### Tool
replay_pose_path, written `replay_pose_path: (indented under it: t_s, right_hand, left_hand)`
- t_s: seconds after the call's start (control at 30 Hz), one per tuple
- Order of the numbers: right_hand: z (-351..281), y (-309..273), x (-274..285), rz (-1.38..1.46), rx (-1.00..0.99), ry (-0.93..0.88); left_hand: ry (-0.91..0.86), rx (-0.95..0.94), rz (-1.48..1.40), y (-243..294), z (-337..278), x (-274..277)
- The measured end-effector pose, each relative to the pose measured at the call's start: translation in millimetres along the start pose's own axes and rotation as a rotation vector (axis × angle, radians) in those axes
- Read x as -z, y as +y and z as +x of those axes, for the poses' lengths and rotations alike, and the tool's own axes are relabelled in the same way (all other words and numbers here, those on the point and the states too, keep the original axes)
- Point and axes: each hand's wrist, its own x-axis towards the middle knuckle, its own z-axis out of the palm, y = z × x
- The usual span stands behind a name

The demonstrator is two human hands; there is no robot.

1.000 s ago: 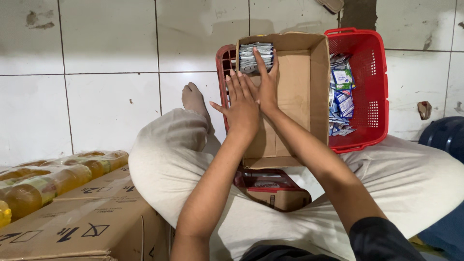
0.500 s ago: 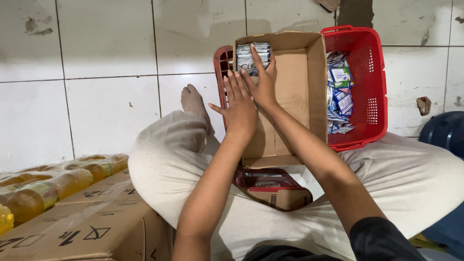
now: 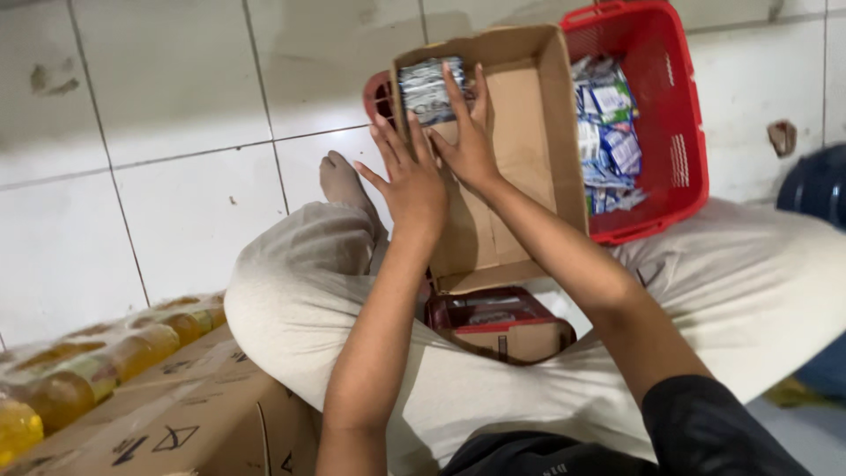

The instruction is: The person picks up shampoo sachets from a red basket and neatly stacks them inside a cardboard box while sitting on the floor.

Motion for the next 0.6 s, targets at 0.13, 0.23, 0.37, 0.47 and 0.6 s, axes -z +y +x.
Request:
replay_pose_path:
  t_s: [0.13, 0.23, 0.37, 0.47, 0.6]
  right_hand:
    - [-9, -10, 30, 0.099, -0.015, 0.005]
    - [-21, -14, 75, 0.229, -0.057, 0.010]
    - [-39, 14, 138, 0.630, 0.048, 0.116]
    - [-63, 73, 198, 0.501, -0.028, 0.260]
    - [-101, 180, 233, 0.438, -0.315, 0.459]
  left_hand:
    - [0.051, -0.083, -0.024, 14, -3, 27]
    - [0.158, -0.217, -0.117, 31, -9, 43]
    - [-0.062, -0.385, -0.183, 66, -11, 44]
    - [-0.113, -0.522, -0.266, 97, -16, 31]
    - [-0.110, -0.692, -0.193, 127, -19, 13]
